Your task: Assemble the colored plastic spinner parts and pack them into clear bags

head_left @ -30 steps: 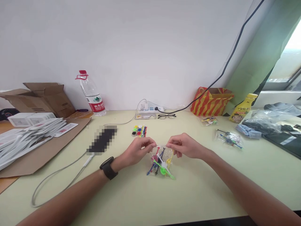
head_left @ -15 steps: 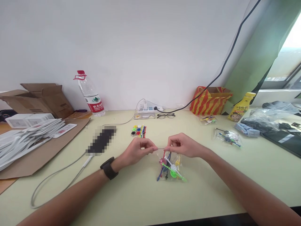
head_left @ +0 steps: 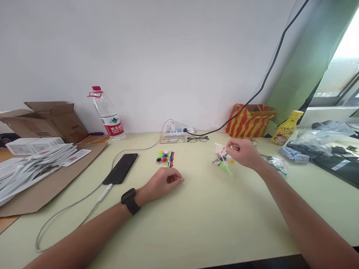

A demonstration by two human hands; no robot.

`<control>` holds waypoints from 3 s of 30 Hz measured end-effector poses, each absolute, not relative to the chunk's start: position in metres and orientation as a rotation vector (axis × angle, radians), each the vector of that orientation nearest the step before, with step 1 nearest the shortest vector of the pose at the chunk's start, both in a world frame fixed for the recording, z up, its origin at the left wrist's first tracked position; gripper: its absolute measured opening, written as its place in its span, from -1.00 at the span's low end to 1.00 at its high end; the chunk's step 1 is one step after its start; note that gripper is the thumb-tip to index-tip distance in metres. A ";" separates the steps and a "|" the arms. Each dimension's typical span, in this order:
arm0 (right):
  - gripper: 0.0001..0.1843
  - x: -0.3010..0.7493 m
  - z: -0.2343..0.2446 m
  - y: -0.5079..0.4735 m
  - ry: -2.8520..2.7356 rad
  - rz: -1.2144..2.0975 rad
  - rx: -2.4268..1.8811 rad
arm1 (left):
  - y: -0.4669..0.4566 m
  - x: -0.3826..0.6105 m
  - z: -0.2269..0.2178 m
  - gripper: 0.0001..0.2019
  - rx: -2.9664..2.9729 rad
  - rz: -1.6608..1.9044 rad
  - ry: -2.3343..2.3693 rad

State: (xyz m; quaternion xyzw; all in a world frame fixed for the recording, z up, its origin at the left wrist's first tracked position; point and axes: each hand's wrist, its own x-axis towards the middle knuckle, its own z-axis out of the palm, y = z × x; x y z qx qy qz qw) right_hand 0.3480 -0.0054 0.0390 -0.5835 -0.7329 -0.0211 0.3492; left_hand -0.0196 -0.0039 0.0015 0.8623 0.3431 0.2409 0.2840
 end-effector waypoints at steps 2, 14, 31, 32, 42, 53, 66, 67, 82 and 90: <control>-0.80 0.357 0.039 -0.005 -1.858 -0.210 -1.596 | -0.005 -0.020 0.002 -0.76 2.334 0.643 0.924; -0.78 0.337 -0.001 0.017 -2.298 -0.364 -2.228 | 0.037 -0.045 -0.007 -0.64 2.462 1.060 1.437; -0.66 0.267 -0.025 -0.001 -2.378 -0.153 -1.503 | 0.061 -0.029 -0.010 -0.45 2.535 0.627 1.295; -0.62 0.264 -0.026 -0.001 -2.368 -0.130 -1.462 | 0.054 -0.025 -0.008 -0.46 2.540 0.628 1.239; -0.59 0.250 -0.027 -0.006 -2.386 0.204 -1.096 | 0.005 0.002 0.000 -0.57 2.494 0.694 0.778; -0.86 0.259 -0.009 -0.010 -2.338 0.361 -1.042 | 0.019 0.002 -0.006 -0.75 2.394 0.780 0.968; -0.78 0.253 -0.004 -0.022 -2.336 0.429 -1.011 | 0.017 -0.003 -0.002 -0.75 2.393 0.754 0.839; -0.80 0.254 -0.003 -0.023 -2.330 0.437 -1.042 | 0.016 -0.005 -0.002 -0.76 2.429 0.739 0.829; -0.67 0.245 -0.009 -0.028 -2.155 0.905 -0.916 | 0.013 -0.015 0.006 -0.30 2.651 0.511 0.702; -0.66 0.255 -0.007 -0.022 -2.136 0.603 -1.015 | 0.009 -0.009 0.006 -0.61 2.919 0.657 0.605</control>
